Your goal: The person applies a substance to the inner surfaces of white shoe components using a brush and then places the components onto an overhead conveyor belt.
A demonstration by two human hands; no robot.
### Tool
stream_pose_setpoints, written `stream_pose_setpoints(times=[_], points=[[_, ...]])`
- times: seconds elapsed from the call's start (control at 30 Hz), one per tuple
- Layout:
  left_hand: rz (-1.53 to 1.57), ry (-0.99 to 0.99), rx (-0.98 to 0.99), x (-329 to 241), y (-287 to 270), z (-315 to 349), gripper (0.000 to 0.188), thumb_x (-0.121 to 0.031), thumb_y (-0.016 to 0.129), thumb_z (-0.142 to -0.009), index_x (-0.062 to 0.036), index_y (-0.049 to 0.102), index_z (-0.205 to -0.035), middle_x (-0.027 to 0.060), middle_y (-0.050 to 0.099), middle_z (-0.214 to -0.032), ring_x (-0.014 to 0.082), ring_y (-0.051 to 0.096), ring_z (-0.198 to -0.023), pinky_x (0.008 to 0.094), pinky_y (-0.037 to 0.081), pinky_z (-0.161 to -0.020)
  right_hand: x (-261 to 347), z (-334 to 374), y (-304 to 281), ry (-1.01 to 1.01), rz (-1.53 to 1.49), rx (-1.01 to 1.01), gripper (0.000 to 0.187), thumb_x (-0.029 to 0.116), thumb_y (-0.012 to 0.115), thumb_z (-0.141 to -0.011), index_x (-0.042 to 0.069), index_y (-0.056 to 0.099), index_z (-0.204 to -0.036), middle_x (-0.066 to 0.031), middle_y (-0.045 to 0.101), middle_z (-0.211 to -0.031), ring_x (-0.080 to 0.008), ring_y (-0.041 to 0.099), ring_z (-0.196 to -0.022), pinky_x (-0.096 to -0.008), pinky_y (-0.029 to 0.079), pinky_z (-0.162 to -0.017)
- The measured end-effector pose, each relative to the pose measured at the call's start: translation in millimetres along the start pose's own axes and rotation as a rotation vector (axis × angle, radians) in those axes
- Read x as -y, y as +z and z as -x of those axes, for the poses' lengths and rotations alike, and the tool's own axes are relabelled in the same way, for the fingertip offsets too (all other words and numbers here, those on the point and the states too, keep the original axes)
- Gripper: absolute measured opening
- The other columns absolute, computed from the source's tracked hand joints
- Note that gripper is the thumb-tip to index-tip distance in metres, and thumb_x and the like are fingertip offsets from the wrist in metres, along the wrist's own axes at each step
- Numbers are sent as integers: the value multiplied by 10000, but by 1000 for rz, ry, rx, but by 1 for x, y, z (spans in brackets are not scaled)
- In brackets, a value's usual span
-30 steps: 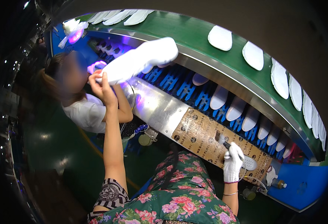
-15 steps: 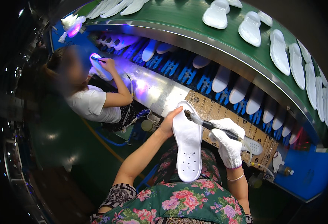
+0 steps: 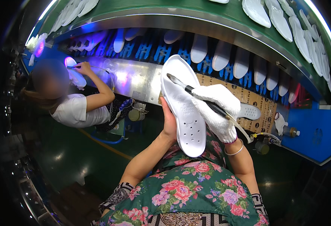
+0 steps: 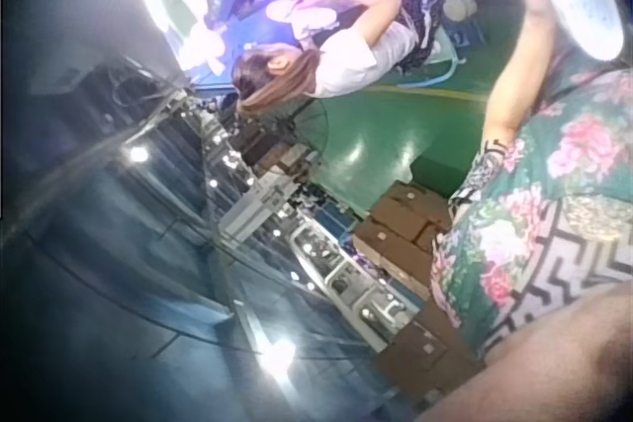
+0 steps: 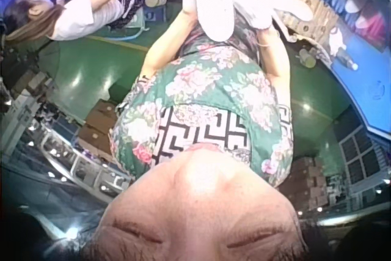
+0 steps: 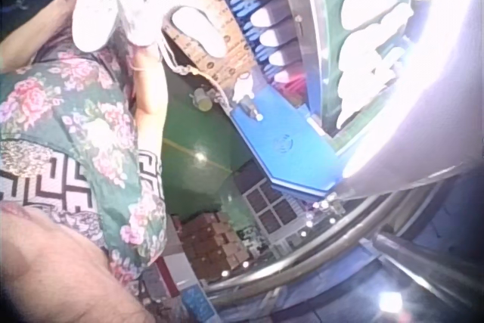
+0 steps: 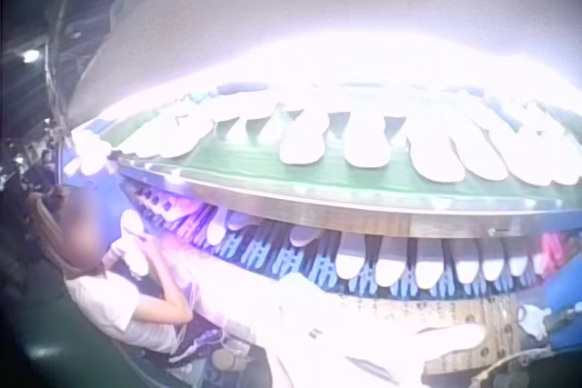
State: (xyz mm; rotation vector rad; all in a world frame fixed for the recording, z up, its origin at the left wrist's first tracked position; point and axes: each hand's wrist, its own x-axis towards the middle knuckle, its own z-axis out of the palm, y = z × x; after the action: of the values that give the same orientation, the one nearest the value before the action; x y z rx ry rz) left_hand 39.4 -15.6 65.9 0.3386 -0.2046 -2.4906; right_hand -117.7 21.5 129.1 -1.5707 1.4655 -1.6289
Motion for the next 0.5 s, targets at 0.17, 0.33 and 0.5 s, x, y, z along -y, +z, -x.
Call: stream_pose_setpoints(times=[0.17, 0.33, 0.5], points=[[-373, 172, -285, 12, -1, -5, 988, -834, 160, -889, -97, 273, -1537, 105, 447, -1471, 277, 468, -1324, 428, 375, -1122, -5, -16, 0, -162, 166, -28, 325, 32, 750, -764, 54, 731, -1088, -114, 724, -1002, -264, 691, -888, -337, 554, -794], [-528, 77, -191, 14, -7, -4, 1015, -843, 172, -880, -94, 193, -1564, 117, 372, -1528, 271, 391, -1391, 420, 331, -1155, -15, -2, 10, -206, 336, 47, 343, 7, 719, -764, 55, 713, -1103, -120, 716, -984, -294, 690, -879, -369, 543, -796], [-466, 94, -204, -1, -15, -4, 1038, -869, 144, -854, -104, 222, -1551, 135, 394, -1506, 293, 427, -1365, 438, 359, -1144, -4, -5, 11, -91, 29, 53, 228, 49, 768, -784, 67, 764, -1012, -95, 734, -932, -246, 707, -832, -329, 556, -760]])
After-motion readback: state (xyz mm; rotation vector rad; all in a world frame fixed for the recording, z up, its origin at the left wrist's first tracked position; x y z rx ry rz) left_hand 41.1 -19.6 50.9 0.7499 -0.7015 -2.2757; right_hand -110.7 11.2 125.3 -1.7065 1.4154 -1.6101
